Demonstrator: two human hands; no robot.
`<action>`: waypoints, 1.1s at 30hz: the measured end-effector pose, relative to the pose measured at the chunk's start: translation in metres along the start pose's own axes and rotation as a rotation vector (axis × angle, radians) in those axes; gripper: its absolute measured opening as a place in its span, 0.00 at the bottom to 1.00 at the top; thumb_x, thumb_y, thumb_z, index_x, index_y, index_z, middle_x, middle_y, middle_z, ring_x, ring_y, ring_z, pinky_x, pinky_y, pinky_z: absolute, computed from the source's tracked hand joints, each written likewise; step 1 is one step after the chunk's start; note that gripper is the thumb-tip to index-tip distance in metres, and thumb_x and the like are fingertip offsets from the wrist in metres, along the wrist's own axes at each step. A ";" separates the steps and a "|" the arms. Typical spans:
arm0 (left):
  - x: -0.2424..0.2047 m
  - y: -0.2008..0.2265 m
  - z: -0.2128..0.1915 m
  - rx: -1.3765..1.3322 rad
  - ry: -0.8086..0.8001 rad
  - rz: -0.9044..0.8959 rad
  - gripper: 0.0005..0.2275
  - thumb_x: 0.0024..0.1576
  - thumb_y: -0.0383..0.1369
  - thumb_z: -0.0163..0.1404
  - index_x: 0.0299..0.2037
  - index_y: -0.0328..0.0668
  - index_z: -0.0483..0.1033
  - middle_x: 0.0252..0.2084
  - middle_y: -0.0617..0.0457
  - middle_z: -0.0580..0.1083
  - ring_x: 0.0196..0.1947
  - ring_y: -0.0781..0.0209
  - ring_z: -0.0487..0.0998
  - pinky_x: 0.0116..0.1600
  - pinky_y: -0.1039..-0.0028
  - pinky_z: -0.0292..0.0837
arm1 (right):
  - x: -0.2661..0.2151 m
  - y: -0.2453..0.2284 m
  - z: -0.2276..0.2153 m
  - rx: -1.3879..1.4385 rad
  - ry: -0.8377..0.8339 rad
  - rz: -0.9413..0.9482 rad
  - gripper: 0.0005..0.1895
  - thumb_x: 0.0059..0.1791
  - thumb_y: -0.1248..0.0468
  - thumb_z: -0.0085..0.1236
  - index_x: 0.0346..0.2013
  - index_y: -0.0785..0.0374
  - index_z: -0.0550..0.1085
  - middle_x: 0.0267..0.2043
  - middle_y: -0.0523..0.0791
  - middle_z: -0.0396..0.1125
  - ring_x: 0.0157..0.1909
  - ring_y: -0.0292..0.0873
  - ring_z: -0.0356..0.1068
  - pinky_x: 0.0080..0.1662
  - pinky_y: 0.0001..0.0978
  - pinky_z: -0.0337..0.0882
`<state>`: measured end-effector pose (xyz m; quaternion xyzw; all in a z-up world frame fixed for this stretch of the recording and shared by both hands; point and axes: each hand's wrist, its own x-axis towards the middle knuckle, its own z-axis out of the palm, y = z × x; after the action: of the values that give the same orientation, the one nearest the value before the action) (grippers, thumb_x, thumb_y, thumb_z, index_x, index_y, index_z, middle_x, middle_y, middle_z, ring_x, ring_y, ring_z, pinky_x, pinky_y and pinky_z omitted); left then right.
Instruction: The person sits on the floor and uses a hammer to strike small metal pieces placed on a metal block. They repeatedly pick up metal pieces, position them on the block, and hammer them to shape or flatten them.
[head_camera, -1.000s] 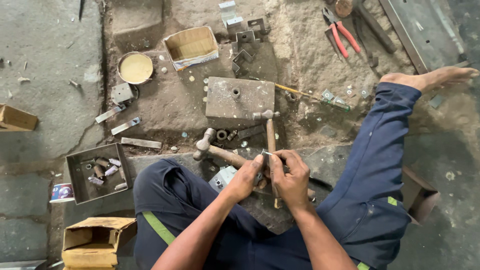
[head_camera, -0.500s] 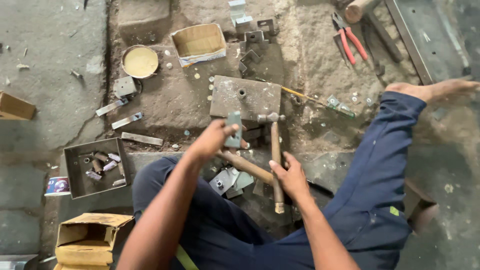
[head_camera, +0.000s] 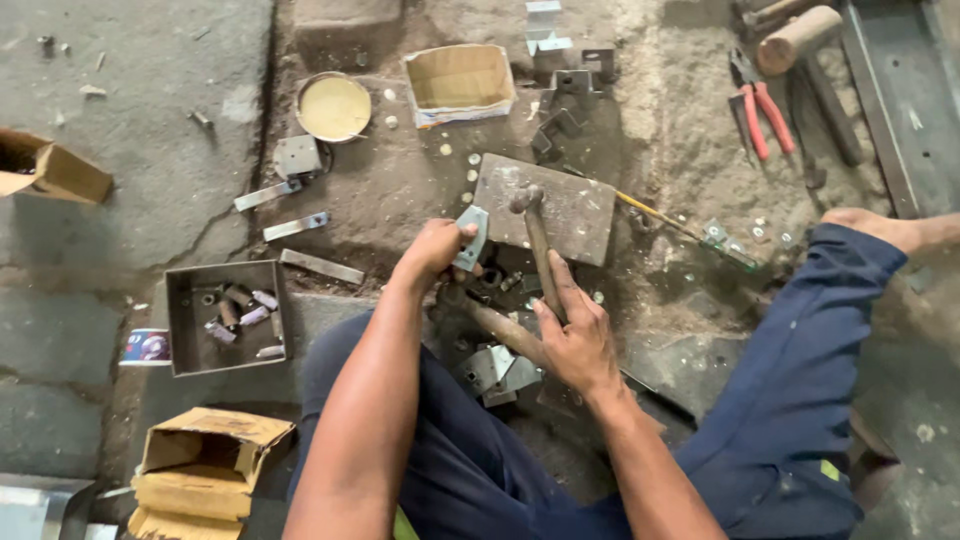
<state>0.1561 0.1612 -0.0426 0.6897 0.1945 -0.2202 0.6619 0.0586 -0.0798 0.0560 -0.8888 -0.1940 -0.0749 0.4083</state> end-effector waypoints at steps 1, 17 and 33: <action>0.001 -0.002 0.000 -0.007 -0.006 0.018 0.13 0.62 0.38 0.48 0.39 0.33 0.75 0.25 0.41 0.80 0.12 0.58 0.72 0.18 0.67 0.60 | 0.002 -0.002 0.005 -0.001 0.032 -0.089 0.38 0.50 0.66 0.58 0.75 0.51 0.59 0.56 0.59 0.72 0.55 0.58 0.75 0.52 0.42 0.75; -0.002 -0.004 0.009 -0.058 0.099 0.146 0.15 0.59 0.37 0.51 0.41 0.26 0.78 0.27 0.44 0.78 0.17 0.58 0.77 0.23 0.67 0.69 | -0.022 0.010 0.015 0.127 -0.071 0.403 0.37 0.48 0.64 0.58 0.73 0.49 0.60 0.42 0.54 0.74 0.34 0.53 0.76 0.38 0.44 0.75; -0.147 0.006 0.099 0.235 -0.057 0.390 0.13 0.60 0.35 0.48 0.40 0.27 0.76 0.26 0.42 0.77 0.22 0.52 0.78 0.30 0.64 0.72 | -0.012 -0.027 -0.024 -0.091 0.237 -0.042 0.03 0.51 0.66 0.59 0.37 0.63 0.78 0.37 0.48 0.73 0.38 0.54 0.73 0.42 0.43 0.71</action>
<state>0.0329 0.0659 0.0423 0.7800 0.0116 -0.1287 0.6122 0.0371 -0.0849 0.0869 -0.8871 -0.1594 -0.1968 0.3858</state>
